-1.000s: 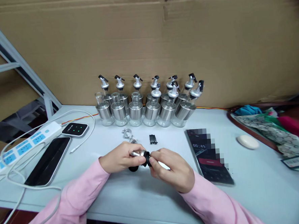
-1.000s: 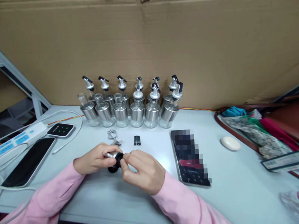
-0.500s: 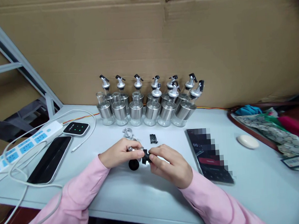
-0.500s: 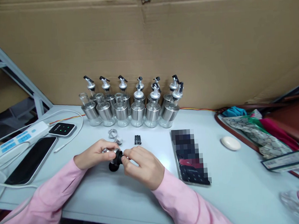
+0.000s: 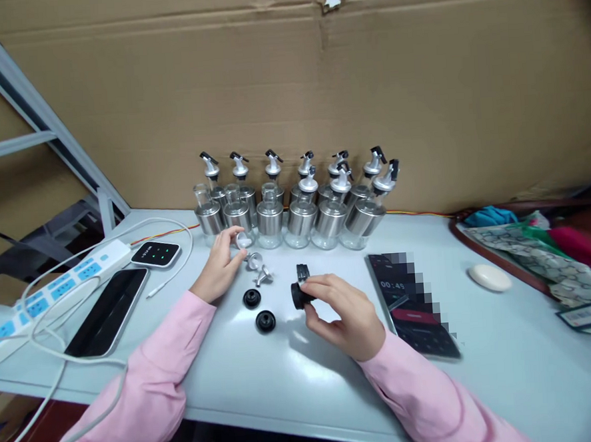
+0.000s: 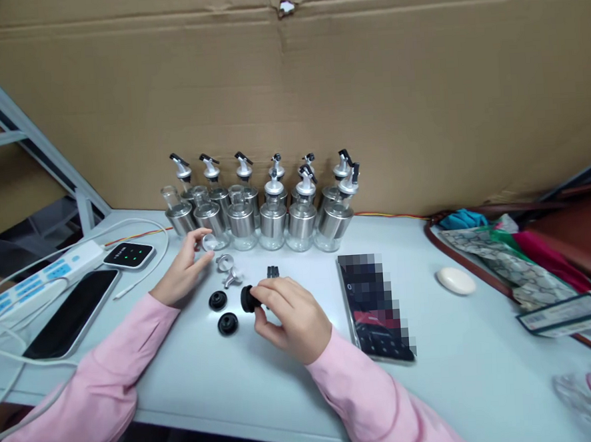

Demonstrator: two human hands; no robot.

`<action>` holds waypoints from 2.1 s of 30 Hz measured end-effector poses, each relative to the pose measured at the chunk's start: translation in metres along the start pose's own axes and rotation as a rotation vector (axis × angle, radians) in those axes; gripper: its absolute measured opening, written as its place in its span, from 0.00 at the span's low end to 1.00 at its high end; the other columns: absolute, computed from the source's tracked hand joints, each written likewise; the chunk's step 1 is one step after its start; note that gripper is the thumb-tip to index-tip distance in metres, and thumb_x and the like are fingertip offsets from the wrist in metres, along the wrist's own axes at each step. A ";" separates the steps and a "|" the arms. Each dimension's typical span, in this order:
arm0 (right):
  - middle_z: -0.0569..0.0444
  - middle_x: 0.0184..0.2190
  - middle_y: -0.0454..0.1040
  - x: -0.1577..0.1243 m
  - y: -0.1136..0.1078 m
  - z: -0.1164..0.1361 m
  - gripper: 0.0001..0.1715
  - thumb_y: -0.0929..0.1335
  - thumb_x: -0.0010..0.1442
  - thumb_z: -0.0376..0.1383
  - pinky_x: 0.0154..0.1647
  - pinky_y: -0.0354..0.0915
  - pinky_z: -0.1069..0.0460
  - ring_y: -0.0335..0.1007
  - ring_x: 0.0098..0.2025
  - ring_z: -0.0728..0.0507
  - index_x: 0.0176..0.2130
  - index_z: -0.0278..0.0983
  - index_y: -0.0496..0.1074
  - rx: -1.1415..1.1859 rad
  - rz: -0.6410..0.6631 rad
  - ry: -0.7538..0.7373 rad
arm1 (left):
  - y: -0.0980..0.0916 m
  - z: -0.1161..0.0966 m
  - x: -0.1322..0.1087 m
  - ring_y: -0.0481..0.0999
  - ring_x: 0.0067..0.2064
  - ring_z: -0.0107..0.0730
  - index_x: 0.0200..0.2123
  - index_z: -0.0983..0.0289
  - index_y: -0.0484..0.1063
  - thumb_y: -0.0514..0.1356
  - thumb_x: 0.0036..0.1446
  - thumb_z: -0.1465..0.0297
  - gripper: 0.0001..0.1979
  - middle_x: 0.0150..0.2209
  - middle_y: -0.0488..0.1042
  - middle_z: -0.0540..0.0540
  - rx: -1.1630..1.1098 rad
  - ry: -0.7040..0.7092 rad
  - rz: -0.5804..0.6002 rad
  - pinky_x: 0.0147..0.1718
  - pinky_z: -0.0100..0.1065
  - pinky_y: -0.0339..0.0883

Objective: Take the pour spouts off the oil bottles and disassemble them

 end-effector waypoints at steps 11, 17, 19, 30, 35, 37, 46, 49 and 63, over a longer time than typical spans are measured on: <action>0.49 0.31 0.72 0.000 0.005 0.001 0.15 0.64 0.53 0.25 0.31 0.68 0.51 0.68 0.32 0.46 0.42 0.35 0.64 0.002 0.036 0.001 | 0.031 0.000 0.004 0.63 0.49 0.33 0.47 0.60 0.60 0.46 0.61 0.70 0.11 0.45 0.60 0.55 0.087 0.184 0.070 0.52 0.37 0.56; 0.50 0.31 0.73 0.001 0.004 0.001 0.15 0.63 0.54 0.26 0.31 0.68 0.51 0.69 0.32 0.46 0.43 0.36 0.65 -0.018 0.060 0.011 | 0.041 0.007 0.001 0.62 0.51 0.35 0.48 0.59 0.64 0.43 0.63 0.68 0.15 0.46 0.59 0.56 0.104 0.126 0.179 0.53 0.40 0.56; 0.50 0.31 0.73 0.000 0.005 0.001 0.15 0.63 0.55 0.26 0.31 0.68 0.51 0.69 0.32 0.46 0.43 0.36 0.65 -0.027 0.070 0.012 | 0.041 0.005 0.000 0.62 0.52 0.37 0.48 0.60 0.64 0.44 0.63 0.66 0.15 0.47 0.59 0.57 0.112 0.117 0.188 0.54 0.42 0.56; 0.50 0.31 0.73 -0.001 0.011 0.002 0.15 0.63 0.55 0.27 0.31 0.67 0.51 0.70 0.32 0.45 0.44 0.37 0.65 -0.006 0.142 0.017 | 0.035 0.001 -0.004 0.59 0.55 0.43 0.48 0.59 0.64 0.57 0.53 0.57 0.21 0.50 0.57 0.58 0.144 0.129 0.232 0.55 0.45 0.54; 0.51 0.29 0.72 -0.003 0.014 0.000 0.12 0.63 0.56 0.28 0.30 0.67 0.51 0.68 0.31 0.46 0.42 0.36 0.65 0.006 0.178 0.028 | 0.036 0.002 -0.003 0.60 0.53 0.41 0.46 0.60 0.66 0.54 0.57 0.60 0.16 0.49 0.58 0.58 0.159 0.144 0.222 0.54 0.45 0.54; 0.51 0.29 0.72 -0.006 0.016 -0.001 0.11 0.63 0.57 0.29 0.30 0.66 0.51 0.68 0.31 0.46 0.42 0.36 0.65 0.011 0.190 0.024 | 0.037 0.003 -0.003 0.61 0.53 0.41 0.46 0.60 0.66 0.53 0.58 0.61 0.15 0.48 0.58 0.58 0.166 0.147 0.218 0.53 0.44 0.55; 0.49 0.32 0.72 -0.010 0.021 -0.005 0.13 0.62 0.60 0.29 0.32 0.65 0.51 0.67 0.32 0.46 0.46 0.34 0.66 -0.039 0.254 0.034 | 0.039 0.003 -0.005 0.61 0.51 0.39 0.47 0.61 0.65 0.47 0.62 0.65 0.14 0.48 0.59 0.58 0.211 0.180 0.195 0.52 0.43 0.57; 0.49 0.32 0.72 -0.010 0.022 -0.007 0.12 0.62 0.60 0.29 0.32 0.64 0.50 0.67 0.32 0.45 0.44 0.33 0.67 -0.070 0.249 0.049 | 0.040 0.003 -0.005 0.61 0.51 0.38 0.47 0.60 0.64 0.44 0.63 0.67 0.14 0.48 0.59 0.58 0.200 0.187 0.186 0.52 0.42 0.57; 0.51 0.32 0.73 -0.012 0.056 -0.013 0.12 0.64 0.56 0.28 0.35 0.62 0.50 0.68 0.32 0.45 0.42 0.35 0.68 -0.079 0.540 0.264 | 0.040 -0.003 -0.006 0.60 0.52 0.39 0.46 0.62 0.64 0.47 0.61 0.66 0.13 0.48 0.59 0.58 0.218 0.216 0.177 0.53 0.43 0.56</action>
Point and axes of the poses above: each hand's wrist, its own x-axis towards the middle knuckle, its own y-axis out of the palm, z = x × y, the point moved 5 cm from there along x, towards the middle knuckle
